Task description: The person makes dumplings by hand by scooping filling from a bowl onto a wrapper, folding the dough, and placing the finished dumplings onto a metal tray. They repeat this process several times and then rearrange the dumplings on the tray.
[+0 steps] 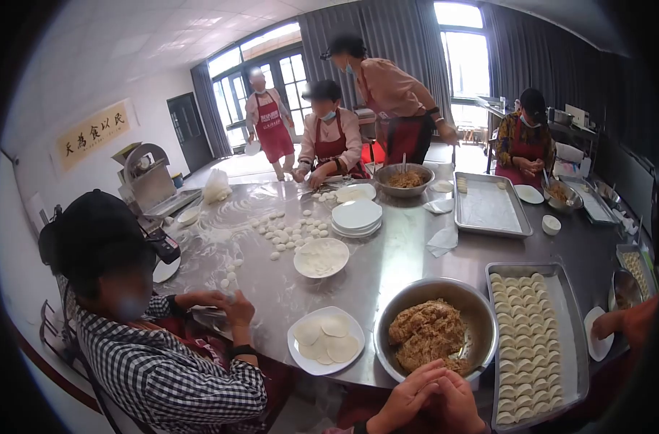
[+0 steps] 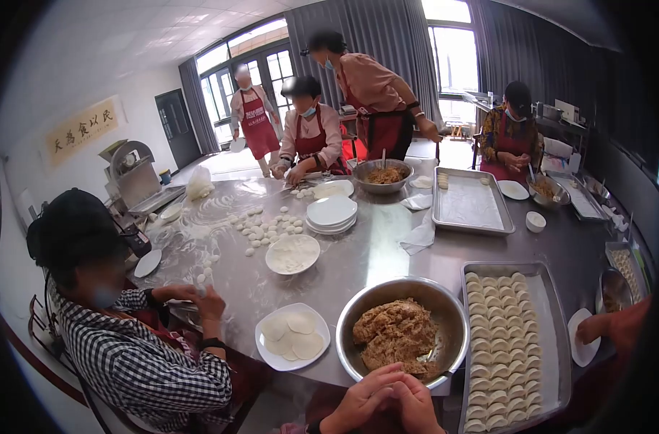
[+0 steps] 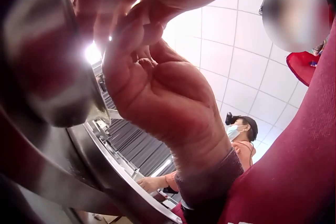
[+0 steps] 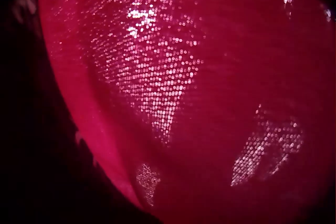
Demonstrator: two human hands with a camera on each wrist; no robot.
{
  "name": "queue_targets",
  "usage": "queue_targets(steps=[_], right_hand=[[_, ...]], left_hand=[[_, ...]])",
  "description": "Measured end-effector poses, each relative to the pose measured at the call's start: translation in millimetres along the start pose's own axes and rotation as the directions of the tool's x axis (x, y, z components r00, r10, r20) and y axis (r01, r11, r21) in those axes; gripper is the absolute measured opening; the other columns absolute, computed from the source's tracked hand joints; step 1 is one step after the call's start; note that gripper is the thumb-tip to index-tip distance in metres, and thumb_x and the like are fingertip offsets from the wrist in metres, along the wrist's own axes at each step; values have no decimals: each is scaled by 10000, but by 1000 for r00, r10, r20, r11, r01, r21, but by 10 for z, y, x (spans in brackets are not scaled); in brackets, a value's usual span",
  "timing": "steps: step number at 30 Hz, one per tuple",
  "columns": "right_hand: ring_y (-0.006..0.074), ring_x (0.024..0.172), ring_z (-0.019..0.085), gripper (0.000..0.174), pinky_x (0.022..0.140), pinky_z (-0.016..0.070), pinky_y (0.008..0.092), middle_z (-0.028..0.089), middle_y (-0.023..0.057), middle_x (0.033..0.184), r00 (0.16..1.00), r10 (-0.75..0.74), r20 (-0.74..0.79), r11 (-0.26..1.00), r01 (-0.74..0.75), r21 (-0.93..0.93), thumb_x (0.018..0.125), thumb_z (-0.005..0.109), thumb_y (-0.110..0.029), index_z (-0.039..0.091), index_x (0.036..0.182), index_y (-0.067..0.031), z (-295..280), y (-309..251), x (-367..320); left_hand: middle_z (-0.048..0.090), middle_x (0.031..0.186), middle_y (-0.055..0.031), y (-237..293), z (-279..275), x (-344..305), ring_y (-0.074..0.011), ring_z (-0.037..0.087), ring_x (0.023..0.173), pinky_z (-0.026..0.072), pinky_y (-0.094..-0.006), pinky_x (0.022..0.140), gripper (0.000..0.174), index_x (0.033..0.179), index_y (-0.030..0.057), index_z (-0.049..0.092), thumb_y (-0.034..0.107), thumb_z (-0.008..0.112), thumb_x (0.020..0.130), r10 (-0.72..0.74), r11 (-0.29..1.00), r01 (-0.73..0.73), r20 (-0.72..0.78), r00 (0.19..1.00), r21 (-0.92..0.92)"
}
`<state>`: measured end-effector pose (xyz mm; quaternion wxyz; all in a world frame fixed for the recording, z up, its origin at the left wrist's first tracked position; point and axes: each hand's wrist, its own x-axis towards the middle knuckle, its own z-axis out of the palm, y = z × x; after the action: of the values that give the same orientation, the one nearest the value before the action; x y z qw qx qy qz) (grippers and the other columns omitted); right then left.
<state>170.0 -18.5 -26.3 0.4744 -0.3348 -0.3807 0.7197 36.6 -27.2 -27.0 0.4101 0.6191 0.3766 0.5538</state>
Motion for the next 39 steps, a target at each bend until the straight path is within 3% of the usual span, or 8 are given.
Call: queue_targets(steps=[5, 11, 26, 28, 31, 32, 36, 39], right_hand=[[135, 777, 632, 264, 636, 537, 234, 607, 64, 954, 998, 62, 3, 994, -62, 95, 971, 489, -193, 486, 1176, -27, 15, -20, -36], [150, 827, 633, 353, 715, 533, 249, 602, 64, 994, 986, -50, 159, 998, 44, 41, 897, 575, -99, 462, 1222, -19, -20, 2, -68], [124, 802, 614, 407, 670, 508, 230, 596, 56, 971, 990, 35, 136, 998, -41, 44, 883, 595, -119, 453, 1252, -23, -69, 32, -78], [157, 829, 617, 369, 699, 509, 257, 602, 70, 979, 995, 25, 95, 998, -31, 61, 880, 589, -111, 486, 1222, -20, -45, 16, -103], [174, 860, 622, 274, 755, 514, 284, 619, 91, 978, 1000, -14, -9, 999, 14, 45, 879, 565, -72, 541, 1143, -4, 81, -112, -87], [157, 865, 624, 219, 783, 520, 284, 629, 100, 969, 996, -46, -73, 999, 46, 10, 880, 548, -42, 563, 1093, 9, 106, -182, -109], [126, 907, 597, 303, 806, 489, 253, 623, 80, 1031, 990, -135, -34, 984, 130, -118, 876, 537, 6, 555, 1178, 19, -48, -313, -84], [86, 825, 587, 286, 757, 482, 219, 627, 50, 999, 985, -166, -54, 964, 151, -218, 893, 558, -20, 563, 1178, 2, -189, -413, -131]], left_hand=[[465, 1355, -155, -119, -58, -6, -248, 453, 1253, 358, -338, 1032, 350, 1270, 11, 514, 75, 504, 926, -22, 1000, 21, 111, 994, 17], [550, 1252, -147, -22, 3, 28, -283, 511, 1179, 403, -328, 969, 257, 1157, 21, 589, 85, 511, 921, 11, 1000, -12, 10, 1000, 25], [577, 1216, -129, -25, -12, 6, -239, 563, 1100, 444, -306, 908, 254, 1146, 22, 595, 97, 514, 917, -5, 1000, 5, 5, 1000, -25], [580, 1207, -126, 10, -13, -17, -225, 581, 1056, 456, -285, 875, 307, 1218, 19, 548, 134, 514, 936, -212, 955, 217, 45, 976, -205], [582, 1186, -149, 58, -37, -21, -237, 605, 1000, 483, -300, 844, 337, 1269, 13, 478, 162, 476, 967, -220, 907, 229, 65, 973, -353], [469, 1350, -148, -1, -95, -28, -237, 459, 1247, 387, -331, 1021, 472, 1338, 42, 439, 73, 579, 888, -336, 812, 370, 156, 929, -451], [454, 1350, -154, -67, -140, -33, -266, 484, 1218, 428, -362, 988, 562, 1375, 3, 347, 101, 597, 881, -251, 612, 308, 190, 949, -728], [455, 1340, -190, -29, -182, -39, -319, 503, 1195, 453, -413, 964, 562, 1344, -8, 375, 230, 598, 886, -257, 662, 274, 132, 957, -697]])
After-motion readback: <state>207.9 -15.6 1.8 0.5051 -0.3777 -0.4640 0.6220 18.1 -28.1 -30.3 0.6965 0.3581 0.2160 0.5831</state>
